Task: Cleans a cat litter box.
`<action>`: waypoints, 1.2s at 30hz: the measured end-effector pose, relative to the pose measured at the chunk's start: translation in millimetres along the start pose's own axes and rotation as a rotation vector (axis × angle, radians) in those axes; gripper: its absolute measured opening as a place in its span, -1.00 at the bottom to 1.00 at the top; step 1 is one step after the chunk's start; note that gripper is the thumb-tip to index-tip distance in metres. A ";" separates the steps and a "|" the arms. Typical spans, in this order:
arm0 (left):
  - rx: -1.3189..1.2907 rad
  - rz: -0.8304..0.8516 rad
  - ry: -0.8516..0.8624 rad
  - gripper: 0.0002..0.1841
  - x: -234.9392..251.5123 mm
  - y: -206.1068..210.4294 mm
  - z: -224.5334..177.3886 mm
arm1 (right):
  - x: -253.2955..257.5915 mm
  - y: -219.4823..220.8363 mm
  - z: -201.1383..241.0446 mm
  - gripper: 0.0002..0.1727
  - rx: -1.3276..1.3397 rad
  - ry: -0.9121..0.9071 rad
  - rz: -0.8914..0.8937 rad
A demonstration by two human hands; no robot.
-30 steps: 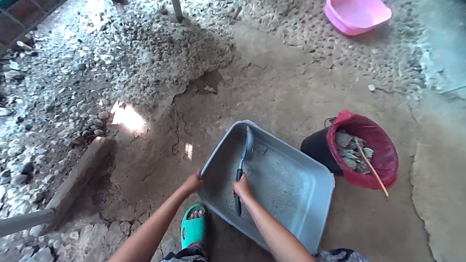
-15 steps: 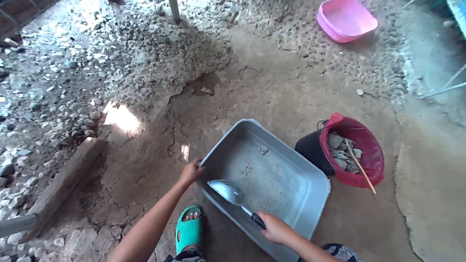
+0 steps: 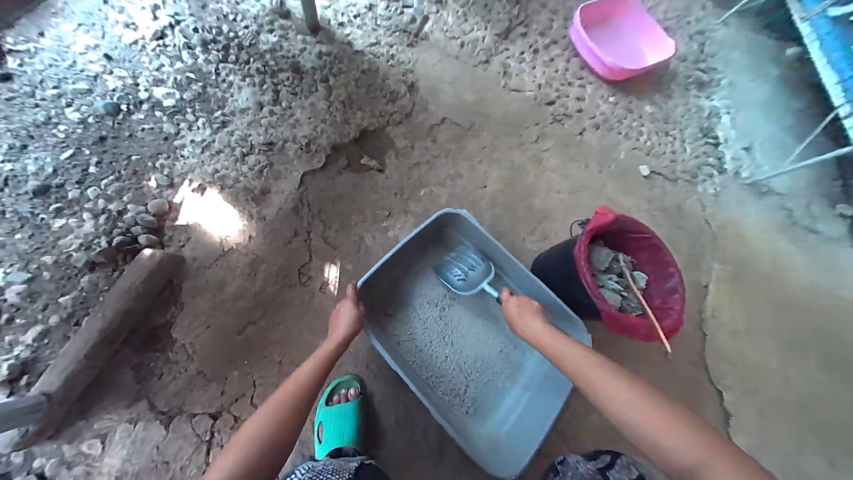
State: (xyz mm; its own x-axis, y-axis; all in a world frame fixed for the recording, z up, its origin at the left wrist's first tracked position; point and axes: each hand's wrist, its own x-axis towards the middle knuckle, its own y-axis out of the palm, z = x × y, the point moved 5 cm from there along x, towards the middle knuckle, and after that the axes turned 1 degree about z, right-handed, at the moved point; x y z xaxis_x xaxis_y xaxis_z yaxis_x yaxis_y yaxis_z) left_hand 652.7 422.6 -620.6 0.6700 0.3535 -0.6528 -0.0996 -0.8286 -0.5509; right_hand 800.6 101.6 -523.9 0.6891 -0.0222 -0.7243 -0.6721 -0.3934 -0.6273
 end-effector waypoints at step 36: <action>0.190 0.139 0.087 -0.39 23.5 -16.7 -9.8 | -57.7 29.8 -75.2 -0.45 -0.201 0.133 0.226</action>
State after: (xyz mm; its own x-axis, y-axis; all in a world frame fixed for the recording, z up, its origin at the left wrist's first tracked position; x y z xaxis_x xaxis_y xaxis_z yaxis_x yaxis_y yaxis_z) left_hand 677.3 440.5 -621.5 0.7000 0.1968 -0.6865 -0.3262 -0.7670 -0.5525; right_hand 761.2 22.1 -479.3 0.5667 -0.2445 -0.7868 -0.7544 -0.5378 -0.3763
